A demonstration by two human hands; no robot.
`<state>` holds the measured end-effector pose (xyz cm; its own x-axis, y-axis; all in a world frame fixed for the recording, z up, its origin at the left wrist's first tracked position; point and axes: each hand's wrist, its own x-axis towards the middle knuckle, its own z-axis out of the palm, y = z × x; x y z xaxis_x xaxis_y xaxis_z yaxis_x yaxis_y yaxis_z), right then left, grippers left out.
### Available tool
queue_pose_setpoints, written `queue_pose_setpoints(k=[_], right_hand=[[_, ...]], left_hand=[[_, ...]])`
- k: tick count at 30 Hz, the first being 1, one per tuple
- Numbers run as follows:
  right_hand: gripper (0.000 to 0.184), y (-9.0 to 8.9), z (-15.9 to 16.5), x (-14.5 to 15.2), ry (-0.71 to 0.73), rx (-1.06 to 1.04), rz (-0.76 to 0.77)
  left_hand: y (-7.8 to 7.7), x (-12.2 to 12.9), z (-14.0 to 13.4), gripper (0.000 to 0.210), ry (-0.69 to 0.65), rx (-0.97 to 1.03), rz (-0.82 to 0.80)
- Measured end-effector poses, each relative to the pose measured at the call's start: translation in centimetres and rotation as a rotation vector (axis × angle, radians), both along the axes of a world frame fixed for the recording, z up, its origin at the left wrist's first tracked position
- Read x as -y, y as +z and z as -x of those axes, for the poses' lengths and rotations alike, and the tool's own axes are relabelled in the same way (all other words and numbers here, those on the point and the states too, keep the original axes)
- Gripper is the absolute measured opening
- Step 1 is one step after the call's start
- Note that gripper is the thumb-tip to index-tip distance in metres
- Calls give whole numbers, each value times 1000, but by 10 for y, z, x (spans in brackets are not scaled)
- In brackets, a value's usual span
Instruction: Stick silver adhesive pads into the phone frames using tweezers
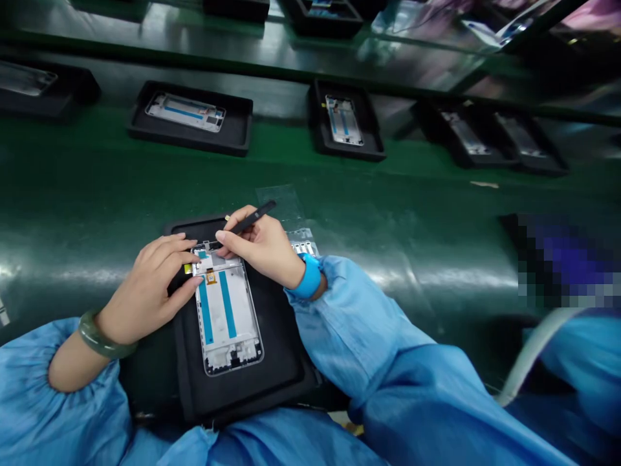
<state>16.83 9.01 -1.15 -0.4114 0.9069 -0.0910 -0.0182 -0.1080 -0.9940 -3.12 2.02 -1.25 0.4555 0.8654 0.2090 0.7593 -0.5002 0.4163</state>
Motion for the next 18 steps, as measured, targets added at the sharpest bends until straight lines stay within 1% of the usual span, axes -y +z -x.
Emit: queue_pose_setpoints(k=[7, 18], right_hand=[[23, 2, -2, 3, 5, 125, -55], [21, 3, -2, 5, 1, 118, -73]], left_hand=[[3, 2, -1, 24, -4, -11, 12], [6, 2, -2, 26, -5, -28, 21]])
